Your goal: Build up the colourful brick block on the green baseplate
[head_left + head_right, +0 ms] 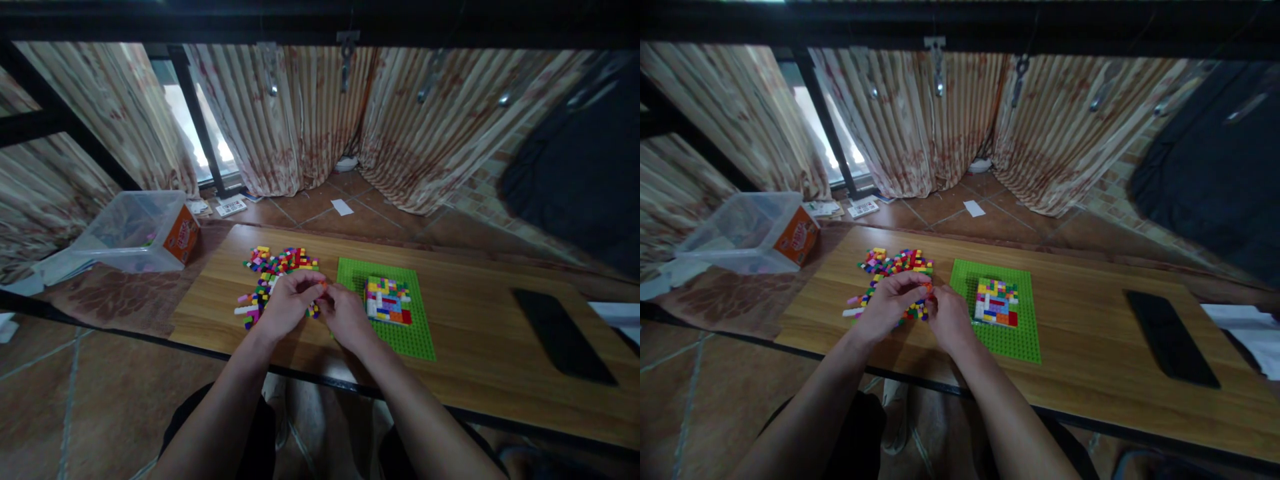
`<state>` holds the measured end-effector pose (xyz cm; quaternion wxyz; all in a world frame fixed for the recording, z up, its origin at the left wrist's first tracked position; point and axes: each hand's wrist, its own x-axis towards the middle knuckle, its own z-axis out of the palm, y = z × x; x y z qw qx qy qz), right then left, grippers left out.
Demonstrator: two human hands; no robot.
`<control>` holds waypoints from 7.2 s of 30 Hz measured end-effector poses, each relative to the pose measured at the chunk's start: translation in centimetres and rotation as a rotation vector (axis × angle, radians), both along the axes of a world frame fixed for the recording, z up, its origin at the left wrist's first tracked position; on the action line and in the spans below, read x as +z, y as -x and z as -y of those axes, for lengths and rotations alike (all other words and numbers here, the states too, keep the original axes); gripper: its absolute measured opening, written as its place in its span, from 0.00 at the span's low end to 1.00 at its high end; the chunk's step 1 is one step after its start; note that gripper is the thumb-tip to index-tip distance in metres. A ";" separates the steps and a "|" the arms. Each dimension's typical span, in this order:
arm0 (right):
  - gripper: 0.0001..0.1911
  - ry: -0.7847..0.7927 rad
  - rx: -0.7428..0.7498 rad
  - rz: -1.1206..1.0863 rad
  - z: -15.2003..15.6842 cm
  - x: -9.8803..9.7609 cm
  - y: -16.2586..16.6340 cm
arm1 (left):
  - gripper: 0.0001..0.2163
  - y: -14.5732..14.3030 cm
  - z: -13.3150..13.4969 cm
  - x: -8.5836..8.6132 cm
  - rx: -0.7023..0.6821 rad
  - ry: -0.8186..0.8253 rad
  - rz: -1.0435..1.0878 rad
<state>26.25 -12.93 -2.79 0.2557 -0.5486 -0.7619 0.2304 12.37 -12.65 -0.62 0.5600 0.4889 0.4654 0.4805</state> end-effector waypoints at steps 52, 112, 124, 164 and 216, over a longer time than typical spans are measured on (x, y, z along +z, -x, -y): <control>0.08 -0.108 -0.069 -0.155 0.8 2.0 -13.8 | 0.13 -11.8 0.7 -2.1 0.097 -0.348 -0.352; 0.16 -0.211 -0.038 0.094 0.7 -0.4 -15.9 | 0.18 2.0 -0.7 -0.2 -0.232 -0.355 -1.250; 0.15 -0.205 -0.054 0.077 0.7 -0.2 -15.9 | 0.17 1.5 -0.8 -1.0 -0.206 -0.427 -1.224; 0.11 -0.191 -0.166 -0.094 0.3 0.4 -15.0 | 0.10 -9.7 -0.7 -1.8 0.074 -0.115 -0.507; 0.09 0.213 -0.444 -0.742 -0.9 -0.9 -12.9 | 0.16 -12.7 -0.8 -1.3 0.187 0.018 -0.607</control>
